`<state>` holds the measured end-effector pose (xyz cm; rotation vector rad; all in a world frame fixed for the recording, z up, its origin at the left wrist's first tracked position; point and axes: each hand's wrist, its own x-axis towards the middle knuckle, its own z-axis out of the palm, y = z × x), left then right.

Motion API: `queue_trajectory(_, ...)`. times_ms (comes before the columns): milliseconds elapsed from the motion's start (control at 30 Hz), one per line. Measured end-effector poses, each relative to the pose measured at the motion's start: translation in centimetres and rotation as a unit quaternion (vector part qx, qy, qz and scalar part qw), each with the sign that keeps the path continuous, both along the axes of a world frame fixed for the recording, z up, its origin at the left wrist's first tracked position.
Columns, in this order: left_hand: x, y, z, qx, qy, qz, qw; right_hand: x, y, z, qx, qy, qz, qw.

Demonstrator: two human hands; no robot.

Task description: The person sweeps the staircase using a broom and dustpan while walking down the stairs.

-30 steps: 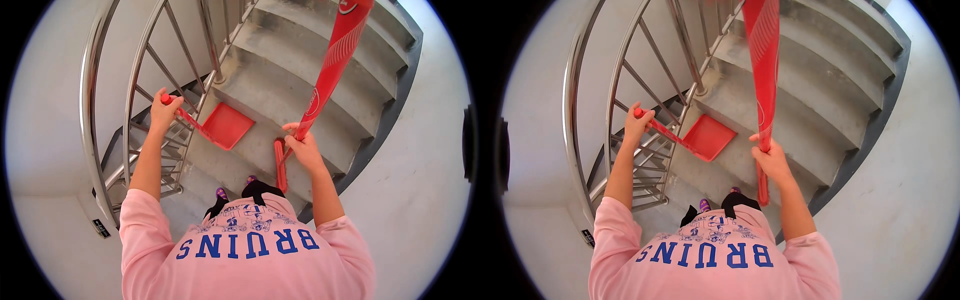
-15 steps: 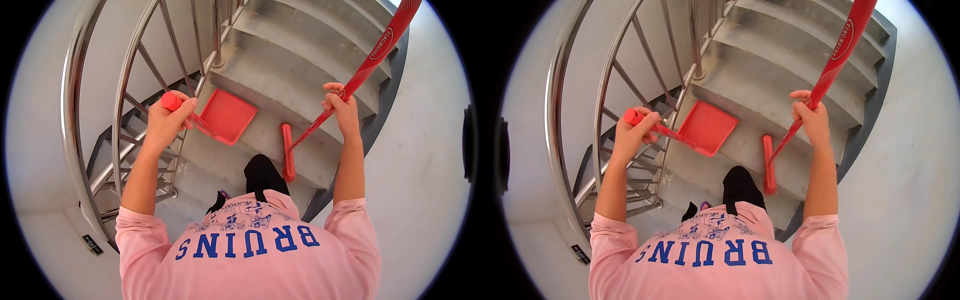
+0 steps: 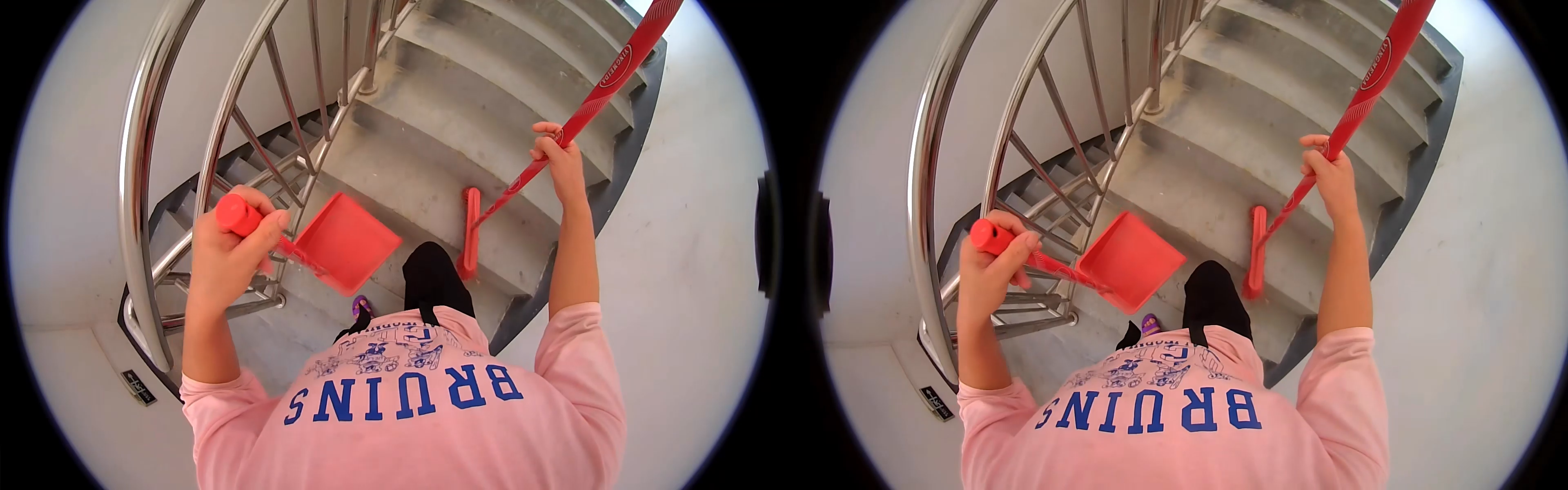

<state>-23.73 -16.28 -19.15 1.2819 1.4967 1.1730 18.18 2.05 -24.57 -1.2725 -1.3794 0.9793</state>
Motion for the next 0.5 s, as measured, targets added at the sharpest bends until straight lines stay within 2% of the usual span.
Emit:
queue_trajectory(233, -0.3, 1.1, -10.6, -0.026, 0.025, 0.017, 0.999, -0.3, -0.5, -0.5, 0.009, -0.001, -0.002, 1.0)
queue_trajectory(500, -0.7, 2.2, -16.7, -0.057, -0.016, 0.054, 0.997, -0.8, -0.8, -0.3, -0.003, -0.017, -0.003, 1.0)
